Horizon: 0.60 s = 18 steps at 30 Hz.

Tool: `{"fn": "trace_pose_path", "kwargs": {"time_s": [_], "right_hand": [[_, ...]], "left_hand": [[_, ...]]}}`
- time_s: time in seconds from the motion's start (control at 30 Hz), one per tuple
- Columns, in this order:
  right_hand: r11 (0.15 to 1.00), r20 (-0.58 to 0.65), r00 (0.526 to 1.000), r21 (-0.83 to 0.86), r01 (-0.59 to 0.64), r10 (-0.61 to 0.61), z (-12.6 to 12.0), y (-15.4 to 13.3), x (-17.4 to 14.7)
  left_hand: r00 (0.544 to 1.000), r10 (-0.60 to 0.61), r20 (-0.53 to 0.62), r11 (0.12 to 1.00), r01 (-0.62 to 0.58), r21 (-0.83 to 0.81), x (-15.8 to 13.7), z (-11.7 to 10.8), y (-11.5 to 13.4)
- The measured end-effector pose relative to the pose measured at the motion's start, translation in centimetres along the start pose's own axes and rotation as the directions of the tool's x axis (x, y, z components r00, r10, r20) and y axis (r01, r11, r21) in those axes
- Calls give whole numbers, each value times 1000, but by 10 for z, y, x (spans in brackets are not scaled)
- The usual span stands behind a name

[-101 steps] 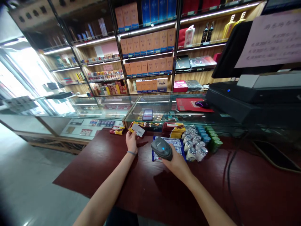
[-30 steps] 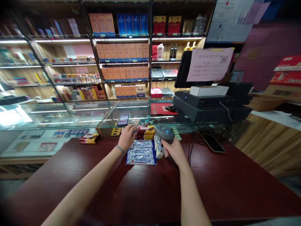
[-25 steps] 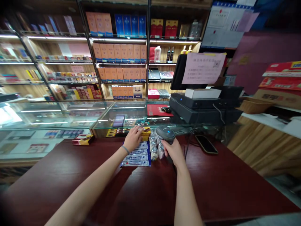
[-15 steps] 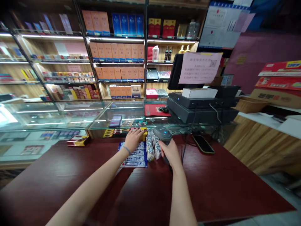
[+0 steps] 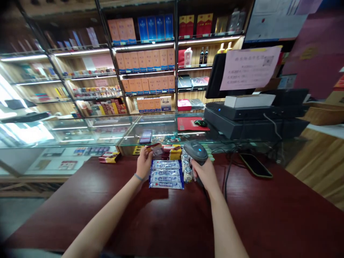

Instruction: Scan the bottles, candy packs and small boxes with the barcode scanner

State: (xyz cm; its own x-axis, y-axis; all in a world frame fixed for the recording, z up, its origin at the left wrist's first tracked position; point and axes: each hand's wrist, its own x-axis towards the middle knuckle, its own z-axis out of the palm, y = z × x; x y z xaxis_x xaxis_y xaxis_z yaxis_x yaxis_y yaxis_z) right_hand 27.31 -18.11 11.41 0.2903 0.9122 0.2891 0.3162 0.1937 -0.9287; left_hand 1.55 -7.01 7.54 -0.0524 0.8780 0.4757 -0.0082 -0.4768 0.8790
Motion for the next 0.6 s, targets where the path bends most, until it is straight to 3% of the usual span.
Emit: {"fn": "trace_pose_path", "kwargs": {"time_s": [0.13, 0.27, 0.43, 0.6], "right_hand": [[986, 54, 996, 152, -75, 67, 20, -5, -5], [989, 92, 995, 140, -56, 43, 42, -5, -13], [995, 147, 989, 94, -38, 24, 70, -3, -26], [1000, 291, 957, 11, 5, -8, 96, -1, -42]], "left_hand": [[978, -161, -134, 966, 128, -226, -14, -45, -19], [921, -336, -195, 854, 211, -476, -23, -76, -35], [852, -464, -243, 751, 233, -618, -27, -89, -47], [805, -544, -237, 689, 268, -673, -30, -91, -57]]}}
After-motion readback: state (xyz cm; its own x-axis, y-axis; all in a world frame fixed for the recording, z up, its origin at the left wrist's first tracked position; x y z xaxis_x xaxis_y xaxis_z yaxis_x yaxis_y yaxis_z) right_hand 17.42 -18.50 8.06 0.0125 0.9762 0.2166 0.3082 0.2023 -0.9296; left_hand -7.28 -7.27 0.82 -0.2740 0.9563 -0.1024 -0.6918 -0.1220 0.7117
